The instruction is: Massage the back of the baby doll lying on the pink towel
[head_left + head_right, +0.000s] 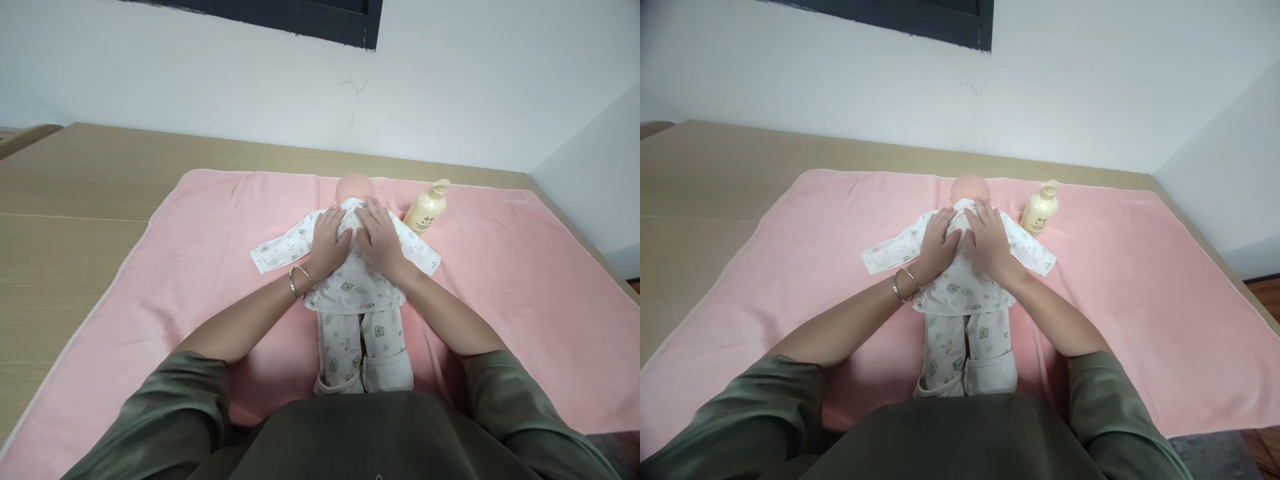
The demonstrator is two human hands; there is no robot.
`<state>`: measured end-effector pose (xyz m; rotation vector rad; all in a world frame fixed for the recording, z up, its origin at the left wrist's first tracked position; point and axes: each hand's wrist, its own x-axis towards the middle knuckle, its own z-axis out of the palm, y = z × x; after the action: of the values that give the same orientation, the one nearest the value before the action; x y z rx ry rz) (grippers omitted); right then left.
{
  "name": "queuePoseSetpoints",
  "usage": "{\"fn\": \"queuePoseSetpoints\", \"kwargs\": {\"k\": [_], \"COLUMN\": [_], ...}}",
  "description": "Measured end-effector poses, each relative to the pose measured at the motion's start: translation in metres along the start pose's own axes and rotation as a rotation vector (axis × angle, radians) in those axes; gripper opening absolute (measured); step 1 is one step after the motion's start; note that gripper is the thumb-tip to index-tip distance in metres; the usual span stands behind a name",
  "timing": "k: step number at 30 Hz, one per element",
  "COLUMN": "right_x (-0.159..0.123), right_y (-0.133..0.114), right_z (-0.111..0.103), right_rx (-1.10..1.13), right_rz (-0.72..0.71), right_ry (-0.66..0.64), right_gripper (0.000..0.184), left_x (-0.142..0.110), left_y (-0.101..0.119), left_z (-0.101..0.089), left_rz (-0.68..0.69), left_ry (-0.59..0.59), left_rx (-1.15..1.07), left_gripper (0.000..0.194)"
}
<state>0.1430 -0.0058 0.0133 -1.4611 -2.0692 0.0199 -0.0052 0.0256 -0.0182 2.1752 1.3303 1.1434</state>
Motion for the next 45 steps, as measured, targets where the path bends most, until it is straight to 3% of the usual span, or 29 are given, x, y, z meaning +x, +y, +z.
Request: {"fn": "queuePoseSetpoints", "kwargs": {"k": [3,10,16,19,21,23,25,27,29,30,33,36,39,42,45], "right_x": [-0.001,-0.002,0.001,0.004,0.006,0.01,0.014,0.018,0.021,0.023,0.025,0.026,0.028,0.033,0.037], "right_y": [0.0,-0.001,-0.004,-0.004,-0.002,0.006,0.017,0.032,0.044,0.049,0.056,0.056,0.053,0.048,0.043], "right_z": [0.004,0.007,0.003,-0.02,-0.043,-0.068,-0.088,-0.101,-0.106,-0.105,-0.1,-0.097,-0.099,-0.1,-0.1], "right_rx": [-0.01,0.0,-0.082,-0.104,-0.119,-0.144,-0.167,-0.179,-0.181,-0.182,-0.24,-0.366,-0.446,-0.479,-0.469], "right_rz": [0.015,0.006,0.026,-0.029,-0.031,0.016,0.089,0.182,0.274,0.311,0.314,0.213,0.205,0.292,0.382], "right_ry": [-0.095,-0.03,-0.15,-0.156,-0.071,0.063,0.16,0.196,0.148,0.103,0.003,0.059,0.112,0.096,0.095], "right_gripper": [0.047,0.05,0.049,0.047,0.047,0.049,0.05,0.05,0.05,0.051,0.051,0.044,0.039,0.039,0.038], "left_x": [0.0,0.001,0.007,0.0,-0.005,-0.004,0.007,0.024,0.044,0.053,0.073,0.085,0.091,0.088,0.074], "left_y": [0.001,0.002,0.016,0.045,0.067,0.086,0.1,0.109,0.115,0.118,0.123,0.124,0.122,0.117,0.11], "left_z": [0.0,0.0,-0.014,-0.031,-0.041,-0.043,-0.035,-0.02,-0.003,0.004,0.019,0.028,0.033,0.028,0.011], "left_rz": [-0.007,-0.044,-0.201,-0.008,0.219,0.277,0.15,-0.053,-0.234,-0.29,-0.38,-0.409,-0.412,-0.396,-0.389], "left_ry": [-0.002,-0.003,0.006,0.063,0.043,0.002,-0.114,-0.321,-0.588,-0.656,-0.612,-0.495,-0.476,-0.516,-0.593], "left_rx": [0.002,-0.023,-0.216,-0.096,-0.105,-0.218,-0.412,-0.636,-0.852,-0.949,-1.128,-1.127,-1.109,-1.105,-1.049], "left_gripper": [0.045,0.045,0.078,0.082,0.074,0.068,0.067,0.062,0.062,0.067,0.075,0.074,0.077,0.083,0.082]}}
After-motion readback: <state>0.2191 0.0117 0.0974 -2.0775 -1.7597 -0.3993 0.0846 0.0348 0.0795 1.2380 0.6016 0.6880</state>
